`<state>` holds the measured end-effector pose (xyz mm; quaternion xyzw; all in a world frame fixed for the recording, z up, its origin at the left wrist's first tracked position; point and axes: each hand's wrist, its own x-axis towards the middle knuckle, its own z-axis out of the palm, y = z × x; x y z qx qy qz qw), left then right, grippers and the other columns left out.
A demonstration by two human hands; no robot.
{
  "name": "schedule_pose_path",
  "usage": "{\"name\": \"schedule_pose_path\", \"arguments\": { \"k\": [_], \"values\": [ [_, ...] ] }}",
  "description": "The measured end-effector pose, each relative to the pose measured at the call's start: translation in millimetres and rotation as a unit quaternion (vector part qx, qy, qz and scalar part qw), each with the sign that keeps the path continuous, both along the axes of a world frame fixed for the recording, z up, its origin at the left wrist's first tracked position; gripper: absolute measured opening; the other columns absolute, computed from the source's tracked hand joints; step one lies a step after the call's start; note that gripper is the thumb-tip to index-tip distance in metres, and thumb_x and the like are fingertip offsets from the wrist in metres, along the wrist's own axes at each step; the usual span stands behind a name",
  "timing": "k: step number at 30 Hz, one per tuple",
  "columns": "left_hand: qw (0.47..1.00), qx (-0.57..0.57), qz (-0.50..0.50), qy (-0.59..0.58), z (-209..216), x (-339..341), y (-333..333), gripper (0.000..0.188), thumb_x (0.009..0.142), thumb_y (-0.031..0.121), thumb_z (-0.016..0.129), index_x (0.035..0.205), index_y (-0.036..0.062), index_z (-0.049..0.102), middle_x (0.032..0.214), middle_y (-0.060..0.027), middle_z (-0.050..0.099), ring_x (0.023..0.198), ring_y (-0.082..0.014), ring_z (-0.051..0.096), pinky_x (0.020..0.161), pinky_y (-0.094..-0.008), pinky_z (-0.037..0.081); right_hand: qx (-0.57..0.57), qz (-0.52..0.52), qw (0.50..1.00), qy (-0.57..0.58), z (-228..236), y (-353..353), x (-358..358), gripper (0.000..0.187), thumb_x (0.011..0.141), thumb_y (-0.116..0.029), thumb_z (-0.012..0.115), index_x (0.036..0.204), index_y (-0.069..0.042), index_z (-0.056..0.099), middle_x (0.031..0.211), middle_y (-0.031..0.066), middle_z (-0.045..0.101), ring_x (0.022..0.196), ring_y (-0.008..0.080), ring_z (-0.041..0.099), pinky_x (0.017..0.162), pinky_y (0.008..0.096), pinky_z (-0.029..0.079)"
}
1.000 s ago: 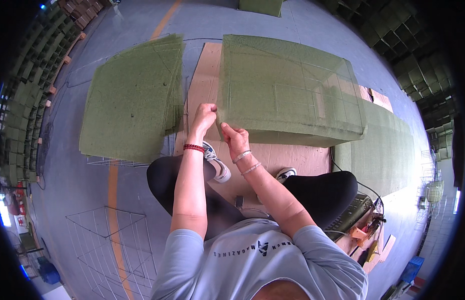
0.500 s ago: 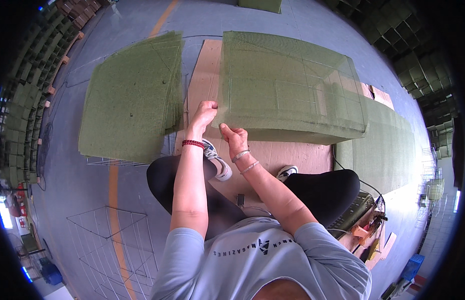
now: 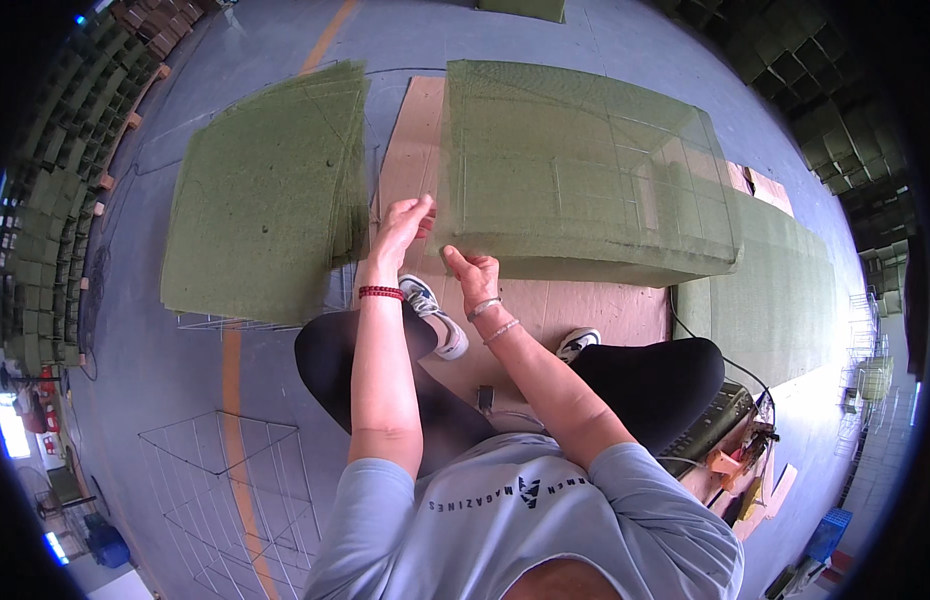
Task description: Assembling and gluing mesh panels onto a wire frame to create a storage container.
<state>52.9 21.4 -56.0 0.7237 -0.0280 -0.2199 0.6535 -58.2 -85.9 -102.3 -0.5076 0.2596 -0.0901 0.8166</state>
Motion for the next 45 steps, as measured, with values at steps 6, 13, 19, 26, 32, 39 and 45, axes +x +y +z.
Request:
{"name": "schedule_pose_path", "arguments": {
  "k": [6, 13, 19, 26, 32, 39, 45],
  "values": [
    [0.986, 0.16, 0.011, -0.054, 4.0, -24.0, 6.9, 0.043, 0.09, 0.049, 0.06, 0.076, 0.008, 0.066, 0.066, 0.0012, 0.058, 0.058, -0.0069, 0.049, 0.054, -0.0217, 0.038, 0.006, -0.003, 1.0, 0.002, -4.4, 0.1, 1.0, 0.018, 0.078, -0.016, 0.077, 0.075, 0.001, 0.07, 0.067, -0.0033, 0.058, 0.059, 0.0071, 0.046, 0.054, 0.0249, 0.035],
    [0.989, 0.087, 0.029, -0.118, -5.8, -35.7, -1.1, 0.024, 0.076, 0.012, 0.077, 0.088, -0.0037, 0.063, 0.068, -0.0019, 0.062, 0.064, -0.0065, 0.054, 0.057, -0.0256, 0.043, -0.016, -0.011, 1.0, -0.009, -7.4, 0.2, 4.1, 0.016, 0.08, -0.016, 0.077, 0.073, -0.003, 0.07, 0.066, -0.0054, 0.058, 0.058, 0.0043, 0.045, 0.052, 0.0236, 0.034],
    [0.95, 0.243, 0.011, -0.194, 10.0, -45.1, -6.5, 0.029, 0.074, 0.01, 0.075, 0.096, -0.0037, 0.061, 0.066, -0.007, 0.061, 0.061, -0.0125, 0.057, 0.057, -0.0305, 0.045, -0.012, 0.019, 1.0, 0.002, -0.6, -5.4, -0.2, 0.017, 0.079, -0.017, 0.078, 0.074, -0.002, 0.071, 0.068, -0.0047, 0.06, 0.06, 0.0043, 0.046, 0.052, 0.024, 0.035],
    [0.947, 0.249, 0.032, -0.2, 8.4, -51.2, -14.2, 0.027, 0.076, 0.011, 0.073, 0.097, -0.0014, 0.061, 0.062, -0.0072, 0.057, 0.058, -0.0165, 0.056, 0.056, -0.0341, 0.045, 0.013, -0.02, 0.999, -0.045, -14.2, -4.9, 4.7, 0.014, 0.079, -0.016, 0.078, 0.078, -0.002, 0.072, 0.072, -0.0039, 0.063, 0.061, 0.0041, 0.048, 0.054, 0.0225, 0.035],
    [0.942, 0.267, 0.022, -0.202, 8.1, -51.9, -12.3, 0.027, 0.076, 0.01, 0.073, 0.097, -0.0019, 0.061, 0.064, -0.0076, 0.059, 0.058, -0.0163, 0.056, 0.056, -0.0337, 0.045, -0.002, 0.039, 0.999, -0.01, -6.9, -12.8, -1.0, 0.015, 0.078, -0.016, 0.078, 0.083, -0.004, 0.072, 0.072, -0.0039, 0.063, 0.06, 0.0053, 0.047, 0.053, 0.0228, 0.034],
    [0.95, 0.244, 0.018, -0.196, 1.0, -47.3, -8.8, 0.029, 0.076, 0.007, 0.073, 0.1, -0.003, 0.061, 0.066, -0.0065, 0.06, 0.06, -0.0136, 0.055, 0.057, -0.0313, 0.045, 0.017, 0.021, 0.998, -0.055, -14.2, -9.4, 7.1, 0.015, 0.08, -0.013, 0.076, 0.089, -0.002, 0.072, 0.081, -0.0023, 0.066, 0.068, 0.0064, 0.053, 0.06, 0.0245, 0.041],
    [0.968, 0.195, 0.015, -0.155, -5.0, -45.6, -3.3, 0.027, 0.077, 0.007, 0.073, 0.099, -0.0052, 0.063, 0.073, -0.0078, 0.064, 0.066, -0.0117, 0.058, 0.06, -0.0292, 0.046, 0.022, 0.02, 0.997, -0.067, -21.6, -8.7, 9.5, 0.016, 0.08, -0.009, 0.075, 0.094, -0.001, 0.071, 0.09, 0.0008, 0.069, 0.078, 0.0088, 0.059, 0.068, 0.0255, 0.046]
  ]
}}
